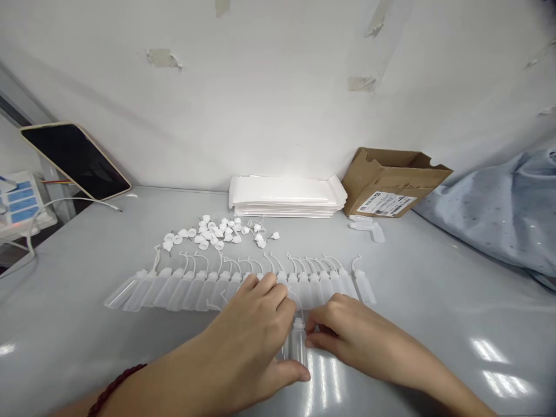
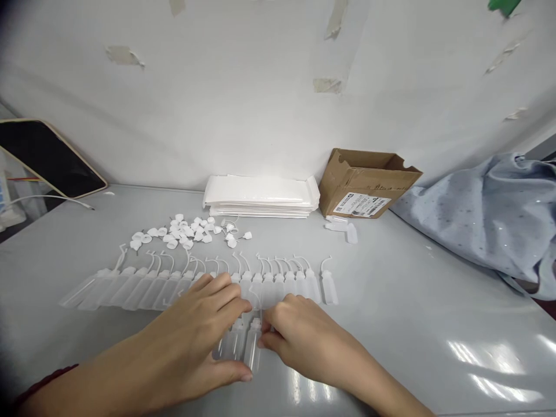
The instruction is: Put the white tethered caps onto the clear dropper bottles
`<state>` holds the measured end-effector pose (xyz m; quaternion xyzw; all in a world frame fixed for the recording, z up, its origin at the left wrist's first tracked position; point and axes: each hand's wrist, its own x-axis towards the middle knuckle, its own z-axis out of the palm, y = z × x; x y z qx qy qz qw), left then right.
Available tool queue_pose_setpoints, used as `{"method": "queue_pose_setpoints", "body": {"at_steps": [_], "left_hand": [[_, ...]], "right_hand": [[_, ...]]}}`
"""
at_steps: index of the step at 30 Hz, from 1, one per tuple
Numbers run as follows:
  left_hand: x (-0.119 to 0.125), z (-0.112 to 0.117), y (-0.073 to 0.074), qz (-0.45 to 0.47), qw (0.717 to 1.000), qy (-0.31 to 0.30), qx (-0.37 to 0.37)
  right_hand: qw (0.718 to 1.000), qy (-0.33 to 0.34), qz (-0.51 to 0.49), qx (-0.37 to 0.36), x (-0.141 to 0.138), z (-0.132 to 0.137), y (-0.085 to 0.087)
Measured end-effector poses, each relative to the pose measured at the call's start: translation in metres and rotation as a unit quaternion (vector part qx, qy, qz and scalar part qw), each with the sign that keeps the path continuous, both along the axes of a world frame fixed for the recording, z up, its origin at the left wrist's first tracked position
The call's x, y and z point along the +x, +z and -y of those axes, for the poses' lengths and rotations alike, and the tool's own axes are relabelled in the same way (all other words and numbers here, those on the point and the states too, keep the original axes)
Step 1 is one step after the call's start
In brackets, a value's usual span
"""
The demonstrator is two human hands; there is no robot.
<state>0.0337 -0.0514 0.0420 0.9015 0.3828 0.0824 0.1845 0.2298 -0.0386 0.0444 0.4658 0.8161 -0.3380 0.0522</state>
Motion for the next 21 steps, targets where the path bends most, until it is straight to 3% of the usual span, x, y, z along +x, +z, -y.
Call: {"method": "queue_pose_setpoints", "body": {"at_steps": [11, 21], "left_hand": [[0.001, 0.002, -0.013, -0.014, 1.0, -0.019, -0.012], [0.002, -0.003, -0.003, -0.014, 1.0, 0.018, -0.016]], "right_hand": [[1.0, -0.004, -0.024, -0.018, -0.003, 0.002, -0.003], [0.999, -0.013, -0.028, -0.021, -0.001, 0.0, 0.0]]}}
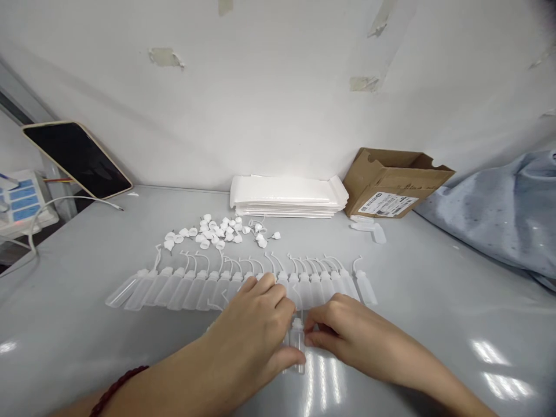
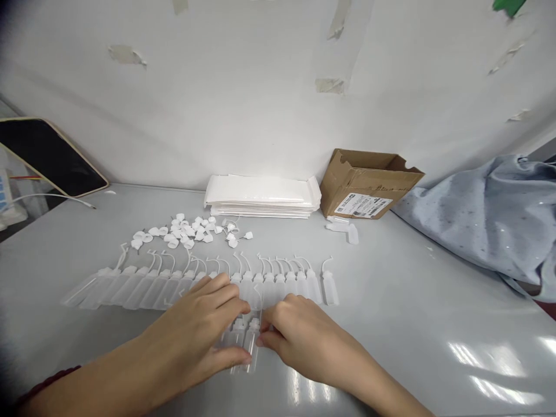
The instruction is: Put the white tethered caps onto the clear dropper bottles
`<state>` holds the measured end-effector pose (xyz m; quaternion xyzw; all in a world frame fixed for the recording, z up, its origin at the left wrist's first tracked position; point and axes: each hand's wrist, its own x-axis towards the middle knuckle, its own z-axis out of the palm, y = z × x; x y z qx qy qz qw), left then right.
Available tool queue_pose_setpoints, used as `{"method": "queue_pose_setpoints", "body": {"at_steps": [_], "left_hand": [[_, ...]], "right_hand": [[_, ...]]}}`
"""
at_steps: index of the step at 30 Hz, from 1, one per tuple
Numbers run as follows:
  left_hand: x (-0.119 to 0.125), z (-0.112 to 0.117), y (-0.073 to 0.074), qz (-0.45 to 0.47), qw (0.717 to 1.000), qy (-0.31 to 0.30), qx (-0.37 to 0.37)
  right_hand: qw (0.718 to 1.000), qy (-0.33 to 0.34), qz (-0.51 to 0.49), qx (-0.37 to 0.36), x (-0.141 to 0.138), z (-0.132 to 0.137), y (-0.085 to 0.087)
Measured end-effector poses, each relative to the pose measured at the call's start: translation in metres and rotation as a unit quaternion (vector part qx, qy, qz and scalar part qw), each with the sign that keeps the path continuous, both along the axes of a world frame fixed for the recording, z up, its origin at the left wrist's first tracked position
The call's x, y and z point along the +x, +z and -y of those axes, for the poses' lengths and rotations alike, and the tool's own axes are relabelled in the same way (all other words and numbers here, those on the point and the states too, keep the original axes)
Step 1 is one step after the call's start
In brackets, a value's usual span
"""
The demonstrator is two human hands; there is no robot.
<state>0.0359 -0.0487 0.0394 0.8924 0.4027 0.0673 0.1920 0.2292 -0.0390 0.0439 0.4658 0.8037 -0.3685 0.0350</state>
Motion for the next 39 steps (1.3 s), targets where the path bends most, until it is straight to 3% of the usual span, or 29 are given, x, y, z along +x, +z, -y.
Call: {"method": "queue_pose_setpoints", "body": {"at_steps": [8, 13, 15, 18, 23, 28, 34, 39], "left_hand": [[-0.007, -0.015, 0.003, 0.088, 0.99, 0.102, 0.047], [-0.021, -0.042, 0.011, 0.02, 0.983, 0.178, 0.049], [-0.026, -0.057, 0.01, -0.003, 0.981, 0.182, 0.059], [-0.029, -0.078, 0.005, -0.019, 0.982, 0.175, 0.069], [-0.026, -0.105, 0.001, -0.019, 0.984, 0.158, 0.079], [-0.026, -0.125, -0.003, -0.021, 0.986, 0.142, 0.085], [-0.023, -0.13, -0.009, -0.001, 0.991, 0.116, 0.07], [-0.028, -0.127, 0.002, 0.055, 0.986, 0.149, 0.044]], "right_hand": [[0.999, -0.008, -0.027, -0.017, 0.005, -0.003, 0.007], [0.993, -0.078, -0.084, -0.027, 0.021, -0.021, 0.016], [0.982, -0.144, -0.115, 0.046, 0.029, -0.035, 0.014], [0.926, -0.251, -0.118, 0.257, 0.044, -0.059, 0.002], [0.852, -0.329, -0.08, 0.399, 0.081, -0.095, -0.024], [0.831, -0.309, -0.018, 0.463, 0.113, -0.111, -0.037], [0.861, -0.231, 0.035, 0.452, 0.126, -0.118, -0.051], [0.861, -0.223, 0.072, 0.452, 0.128, -0.12, -0.061]]}}
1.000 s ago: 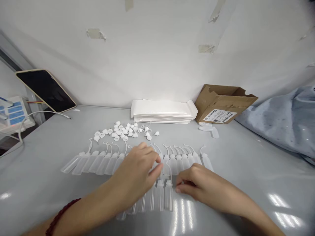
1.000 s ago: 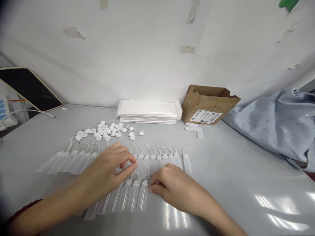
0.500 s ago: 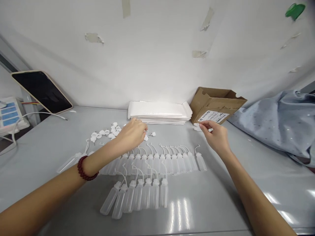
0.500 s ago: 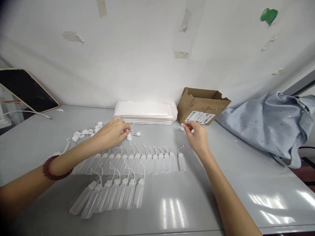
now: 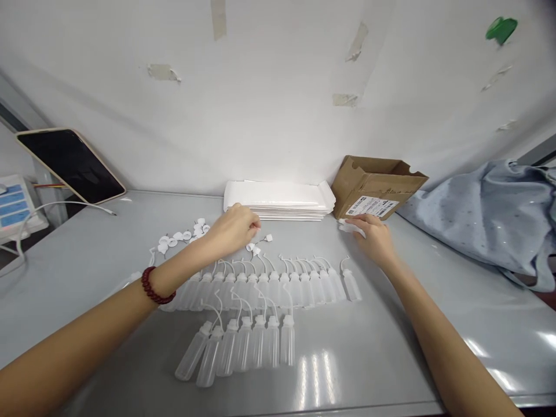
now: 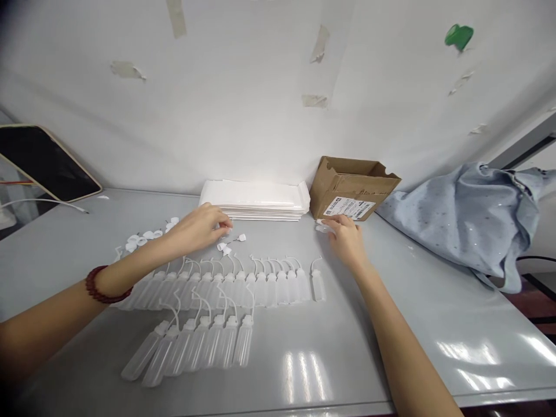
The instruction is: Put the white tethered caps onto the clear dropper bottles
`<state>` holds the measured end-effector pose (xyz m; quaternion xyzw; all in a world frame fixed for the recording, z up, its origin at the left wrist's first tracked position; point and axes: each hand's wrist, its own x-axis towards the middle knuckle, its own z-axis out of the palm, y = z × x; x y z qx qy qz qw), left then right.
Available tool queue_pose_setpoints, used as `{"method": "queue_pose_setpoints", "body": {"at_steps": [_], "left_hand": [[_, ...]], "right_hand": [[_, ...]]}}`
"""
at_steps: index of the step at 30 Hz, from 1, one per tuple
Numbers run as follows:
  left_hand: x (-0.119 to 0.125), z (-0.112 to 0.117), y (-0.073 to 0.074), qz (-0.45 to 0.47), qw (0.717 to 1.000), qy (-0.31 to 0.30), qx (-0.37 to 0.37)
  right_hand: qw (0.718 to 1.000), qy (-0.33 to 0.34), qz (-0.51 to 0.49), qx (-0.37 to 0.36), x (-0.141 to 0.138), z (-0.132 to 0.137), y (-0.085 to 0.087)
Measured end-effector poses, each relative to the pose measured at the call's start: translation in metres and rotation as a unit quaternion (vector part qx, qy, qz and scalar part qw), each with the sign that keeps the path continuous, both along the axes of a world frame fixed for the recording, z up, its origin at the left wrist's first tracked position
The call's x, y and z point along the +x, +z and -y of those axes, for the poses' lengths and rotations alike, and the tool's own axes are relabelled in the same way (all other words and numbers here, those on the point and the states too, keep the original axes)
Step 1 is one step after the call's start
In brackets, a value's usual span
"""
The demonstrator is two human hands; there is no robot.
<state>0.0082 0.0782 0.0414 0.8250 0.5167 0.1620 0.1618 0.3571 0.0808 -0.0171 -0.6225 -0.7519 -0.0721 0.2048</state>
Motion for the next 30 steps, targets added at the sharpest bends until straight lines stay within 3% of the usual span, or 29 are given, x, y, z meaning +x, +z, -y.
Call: {"method": "queue_pose_setpoints", "body": {"at_steps": [5, 9, 13, 17, 23, 30], "left_hand": [[-0.012, 0.015, 0.014, 0.086, 0.993, 0.069, -0.037], [-0.019, 0.033, 0.017, 0.148, 0.981, 0.098, -0.081], [-0.022, 0.047, 0.017, 0.278, 0.94, 0.12, -0.157], [-0.021, 0.056, 0.017, 0.385, 0.895, 0.102, -0.201], [-0.019, 0.061, 0.015, 0.407, 0.88, 0.094, -0.228], [-0.016, 0.066, 0.015, 0.407, 0.874, 0.093, -0.251]], "right_hand": [[1.0, 0.004, 0.008, -0.001, 0.0, -0.002, -0.004], [0.999, 0.033, -0.011, 0.008, -0.008, 0.0, 0.001], [0.995, 0.062, -0.057, 0.055, -0.03, 0.015, 0.017], [0.984, 0.108, -0.109, 0.095, -0.065, 0.044, 0.035], [0.954, 0.22, -0.186, 0.083, -0.107, 0.081, 0.05], [0.934, 0.263, -0.241, 0.002, -0.125, 0.099, 0.054]]}}
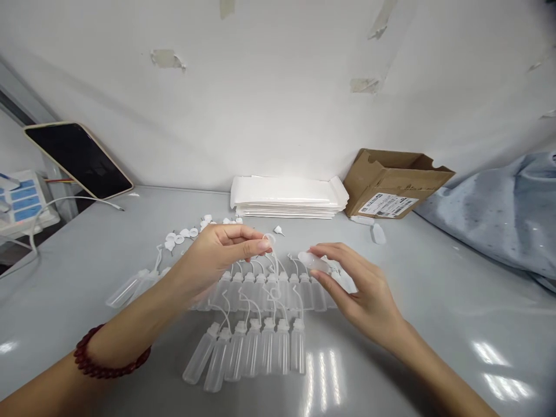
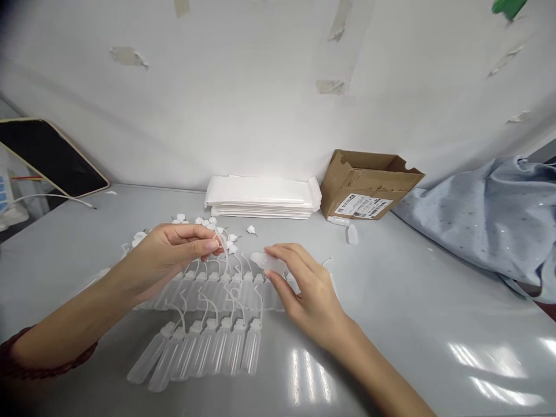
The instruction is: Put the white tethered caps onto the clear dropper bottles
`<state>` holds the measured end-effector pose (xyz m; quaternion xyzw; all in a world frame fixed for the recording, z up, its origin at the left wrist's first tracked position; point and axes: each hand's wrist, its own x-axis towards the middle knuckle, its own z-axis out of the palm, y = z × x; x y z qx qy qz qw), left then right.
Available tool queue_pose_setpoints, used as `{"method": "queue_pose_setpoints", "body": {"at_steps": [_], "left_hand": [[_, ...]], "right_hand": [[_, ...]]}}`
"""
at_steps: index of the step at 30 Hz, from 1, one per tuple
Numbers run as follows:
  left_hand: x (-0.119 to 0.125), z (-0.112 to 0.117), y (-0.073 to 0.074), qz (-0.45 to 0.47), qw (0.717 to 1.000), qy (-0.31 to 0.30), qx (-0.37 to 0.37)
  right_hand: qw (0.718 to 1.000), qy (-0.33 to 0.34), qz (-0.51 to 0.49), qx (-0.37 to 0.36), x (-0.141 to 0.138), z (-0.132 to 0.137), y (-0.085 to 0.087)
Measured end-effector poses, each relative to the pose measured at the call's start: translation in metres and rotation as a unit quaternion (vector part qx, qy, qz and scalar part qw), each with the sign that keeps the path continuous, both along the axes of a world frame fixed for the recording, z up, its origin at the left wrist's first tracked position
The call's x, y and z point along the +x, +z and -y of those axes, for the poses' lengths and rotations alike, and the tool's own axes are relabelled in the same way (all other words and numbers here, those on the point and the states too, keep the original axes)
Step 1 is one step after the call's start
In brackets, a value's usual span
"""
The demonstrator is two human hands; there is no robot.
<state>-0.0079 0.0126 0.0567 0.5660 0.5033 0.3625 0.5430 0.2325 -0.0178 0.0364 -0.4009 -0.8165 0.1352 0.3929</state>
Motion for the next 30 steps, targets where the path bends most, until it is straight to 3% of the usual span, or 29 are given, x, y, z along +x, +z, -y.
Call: {"method": "queue_pose_setpoints", "body": {"at_steps": [10, 20, 24, 30], "left_hand": [[0.016, 0.013, -0.001, 0.11, 0.976, -0.133, -0.131], [0.018, 0.016, 0.0, 0.121, 0.967, -0.153, -0.163], [0.018, 0.015, 0.0, 0.125, 0.976, -0.124, -0.131], [0.015, 0.015, -0.005, 0.038, 0.998, -0.05, 0.023]], "right_hand": [[0.998, 0.042, -0.023, -0.037, -0.01, 0.012, -0.003], [0.998, 0.055, -0.03, -0.025, -0.011, 0.014, -0.004], [0.998, 0.042, -0.03, -0.026, -0.01, 0.013, -0.004], [0.997, 0.012, -0.035, -0.066, -0.009, 0.013, 0.001]]}}
